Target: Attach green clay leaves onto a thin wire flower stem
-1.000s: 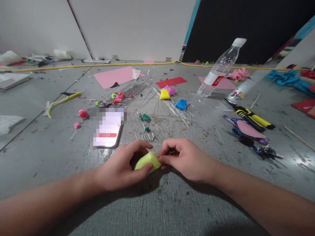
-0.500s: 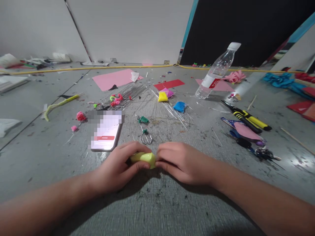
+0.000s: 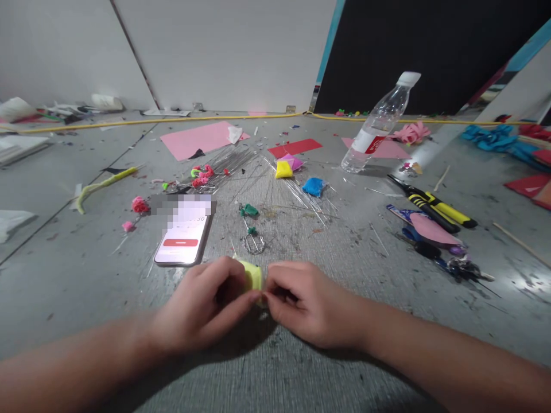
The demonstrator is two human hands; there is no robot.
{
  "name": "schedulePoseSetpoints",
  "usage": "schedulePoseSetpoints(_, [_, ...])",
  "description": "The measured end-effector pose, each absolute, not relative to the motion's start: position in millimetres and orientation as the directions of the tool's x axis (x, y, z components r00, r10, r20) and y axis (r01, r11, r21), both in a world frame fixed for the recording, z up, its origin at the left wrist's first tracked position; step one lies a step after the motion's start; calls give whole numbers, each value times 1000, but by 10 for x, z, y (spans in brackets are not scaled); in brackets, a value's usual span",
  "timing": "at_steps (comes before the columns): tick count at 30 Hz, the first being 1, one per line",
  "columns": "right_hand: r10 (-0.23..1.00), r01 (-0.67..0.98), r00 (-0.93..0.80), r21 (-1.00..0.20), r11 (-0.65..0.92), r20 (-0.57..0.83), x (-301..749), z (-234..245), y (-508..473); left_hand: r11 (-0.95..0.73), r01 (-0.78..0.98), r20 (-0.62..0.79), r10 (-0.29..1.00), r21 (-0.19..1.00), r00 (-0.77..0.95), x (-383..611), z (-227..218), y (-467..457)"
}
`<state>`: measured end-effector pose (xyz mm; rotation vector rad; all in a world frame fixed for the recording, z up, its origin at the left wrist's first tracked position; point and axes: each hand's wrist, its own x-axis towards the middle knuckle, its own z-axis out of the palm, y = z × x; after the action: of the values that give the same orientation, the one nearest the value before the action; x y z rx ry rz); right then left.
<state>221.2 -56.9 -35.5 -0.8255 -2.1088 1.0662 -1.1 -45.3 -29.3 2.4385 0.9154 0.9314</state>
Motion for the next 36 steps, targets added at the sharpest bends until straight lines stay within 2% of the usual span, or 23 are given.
schedulePoseSetpoints(3, [748,206,-612,-862,463,256,2186,-426,-583,-686,393,345,680,612,647,21,-280,-501])
schedulePoseSetpoints(7, [738,196,-623,-861,469,260,2167,-515,-542,-629,404,295,716,664,632,47,-290,-508])
schedulePoseSetpoints(14, [638,219,-691,-741,634,341,2177,-564,-490,-564,414,200,731,714,652,51,-259,-502])
schedulePoseSetpoints(19, [674,174,-656,-802,572,339,2200,-525,-495,-484,437,129,769,758,626,58,-249,-487])
schedulePoseSetpoints(23, [722,146,-624,-864,482,298,2212,-498,-467,-462,467,139,807,754,574,60,-270,-485])
schedulePoseSetpoints(26, [723,175,-629,-855,489,285,2219,-500,-461,-485,486,178,817,727,549,59,-288,-506])
schedulePoseSetpoints(32, [642,190,-675,-756,627,363,2201,-511,-507,-582,476,275,776,659,568,63,-301,-561])
schedulePoseSetpoints(36, [582,239,-709,-640,730,398,2222,-475,-540,-643,461,322,735,612,597,80,-283,-591])
